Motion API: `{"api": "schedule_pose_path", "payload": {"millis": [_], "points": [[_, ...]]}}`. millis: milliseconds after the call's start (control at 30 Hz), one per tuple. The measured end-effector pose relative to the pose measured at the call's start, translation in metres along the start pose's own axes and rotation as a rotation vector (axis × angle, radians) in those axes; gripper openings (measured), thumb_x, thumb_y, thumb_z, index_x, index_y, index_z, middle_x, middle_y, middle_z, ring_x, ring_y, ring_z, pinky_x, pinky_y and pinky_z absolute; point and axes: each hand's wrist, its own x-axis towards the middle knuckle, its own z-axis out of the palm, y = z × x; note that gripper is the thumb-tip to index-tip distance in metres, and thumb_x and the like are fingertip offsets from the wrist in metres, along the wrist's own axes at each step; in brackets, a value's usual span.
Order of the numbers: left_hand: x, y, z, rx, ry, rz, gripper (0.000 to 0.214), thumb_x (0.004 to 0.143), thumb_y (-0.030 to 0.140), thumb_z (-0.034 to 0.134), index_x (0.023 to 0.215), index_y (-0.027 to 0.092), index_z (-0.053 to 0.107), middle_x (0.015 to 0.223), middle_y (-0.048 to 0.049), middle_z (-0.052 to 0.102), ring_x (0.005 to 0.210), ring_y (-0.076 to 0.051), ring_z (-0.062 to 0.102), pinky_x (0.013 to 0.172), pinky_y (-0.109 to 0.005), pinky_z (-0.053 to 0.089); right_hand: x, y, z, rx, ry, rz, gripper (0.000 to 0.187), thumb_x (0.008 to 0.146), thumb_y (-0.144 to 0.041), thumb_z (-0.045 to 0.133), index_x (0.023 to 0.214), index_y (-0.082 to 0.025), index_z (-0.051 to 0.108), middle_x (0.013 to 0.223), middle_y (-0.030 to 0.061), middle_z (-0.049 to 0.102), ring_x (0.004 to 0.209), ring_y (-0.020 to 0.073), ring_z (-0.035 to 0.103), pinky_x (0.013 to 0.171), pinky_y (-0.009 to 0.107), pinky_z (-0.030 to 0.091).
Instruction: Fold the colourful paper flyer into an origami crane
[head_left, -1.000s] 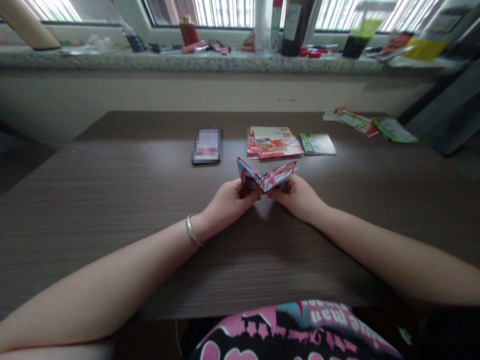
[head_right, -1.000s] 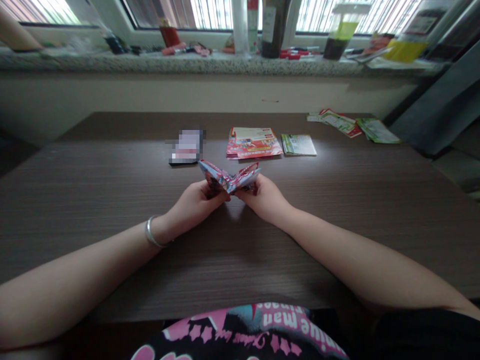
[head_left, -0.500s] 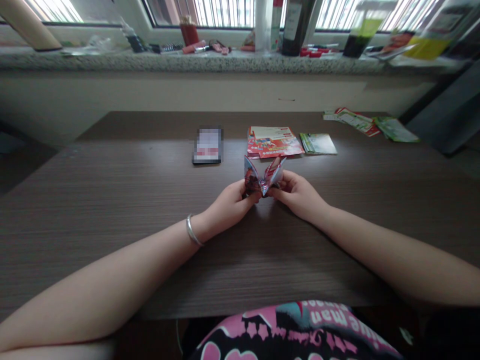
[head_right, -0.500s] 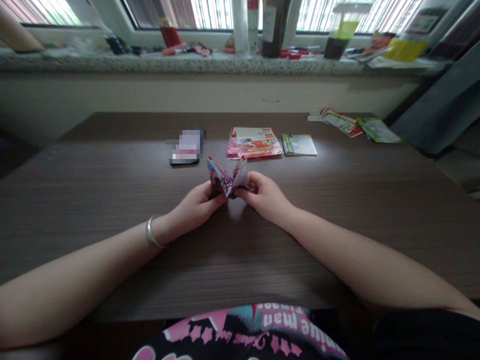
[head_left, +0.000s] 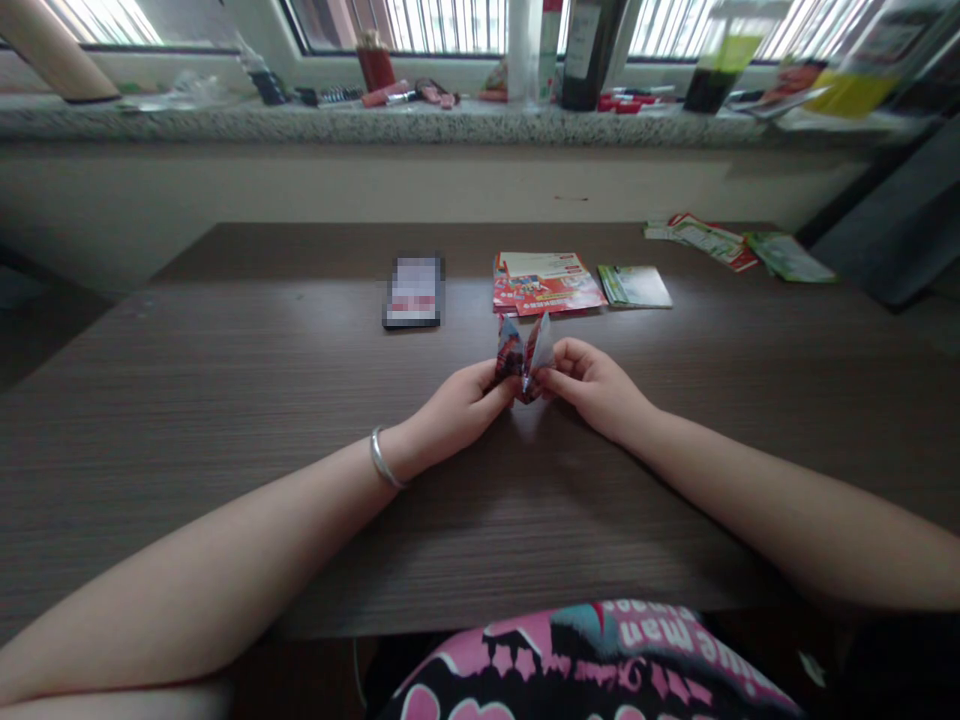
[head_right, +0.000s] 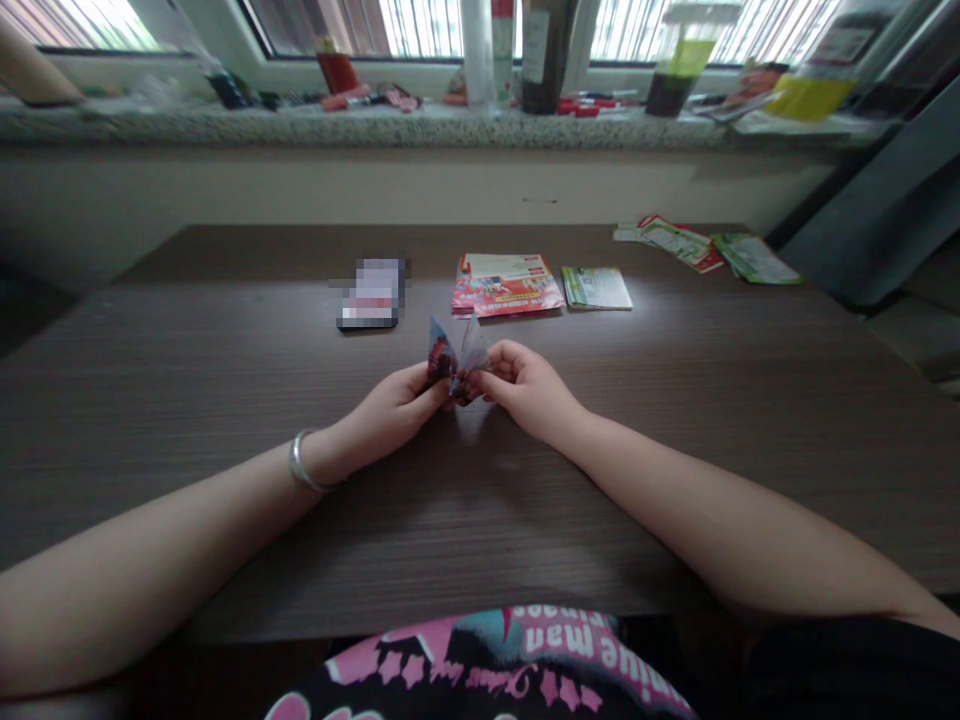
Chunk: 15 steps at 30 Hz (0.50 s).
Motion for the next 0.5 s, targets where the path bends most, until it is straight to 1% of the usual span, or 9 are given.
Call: {"api": "schedule_pose_path", "payload": {"millis": [100,200,333,400,500], "points": [[0.0003,-0.0005,0.0006,-0.124,0.076,-0.006,0.017,0.088,0.033,0.058,0.095,0.017,0.057,0.089,-0.0029,0.066,0.083,-0.016,0.061,0.078,-0.028,0.049,0.0006,0.0001,0.0002,0.039,-0.018,0.005,0.031,0.075,-0.043,0.074,0.079,-0.02,0.054,0.072,-0.0017,0.068,0.067,0.0128,0.066,0.065,0.027,0.052],[0.0013,0.0003,0.0005,-0.304,0.161,0.006,0.019,0.084,0.03,0.063,0.094,0.018,0.053,0.083,-0.0002,0.064,0.076,-0.014,0.061,0.072,-0.025,0.05,0.0006,0.0003,0.0017,0.057,-0.038,0.032,0.031,0.073,-0.041,0.077,0.077,-0.02,0.055,0.073,-0.002,0.068,0.069,0.0125,0.067,0.066,0.026,0.053],[0.0018,0.0024,0.0,-0.359,0.172,0.017,0.019,0.083,0.033,0.065,0.088,0.018,0.054,0.079,0.0011,0.063,0.072,-0.012,0.06,0.069,-0.023,0.05,-0.0007,-0.0005,0.0026,0.033,-0.049,0.049,0.031,0.075,-0.045,0.074,0.08,-0.019,0.058,0.077,0.0,0.071,0.072,0.0136,0.069,0.067,0.026,0.053],[0.0013,0.0031,0.0003,-0.363,0.166,0.01,0.019,0.083,0.032,0.065,0.088,0.018,0.055,0.08,0.0006,0.064,0.074,-0.012,0.061,0.071,-0.024,0.051,-0.0013,-0.0017,0.0025,0.04,-0.02,0.029,0.032,0.076,-0.048,0.072,0.081,-0.02,0.058,0.076,-0.0002,0.071,0.069,0.0137,0.069,0.065,0.026,0.054],[0.0,0.0039,0.0013,-0.352,0.145,0.005,0.016,0.084,0.029,0.065,0.089,0.018,0.055,0.082,-0.0001,0.065,0.076,-0.012,0.063,0.072,-0.024,0.052,-0.0017,-0.0047,0.0024,0.055,0.056,-0.036,0.032,0.075,-0.048,0.073,0.081,-0.021,0.056,0.075,-0.0013,0.07,0.065,0.014,0.068,0.065,0.03,0.056]]}}
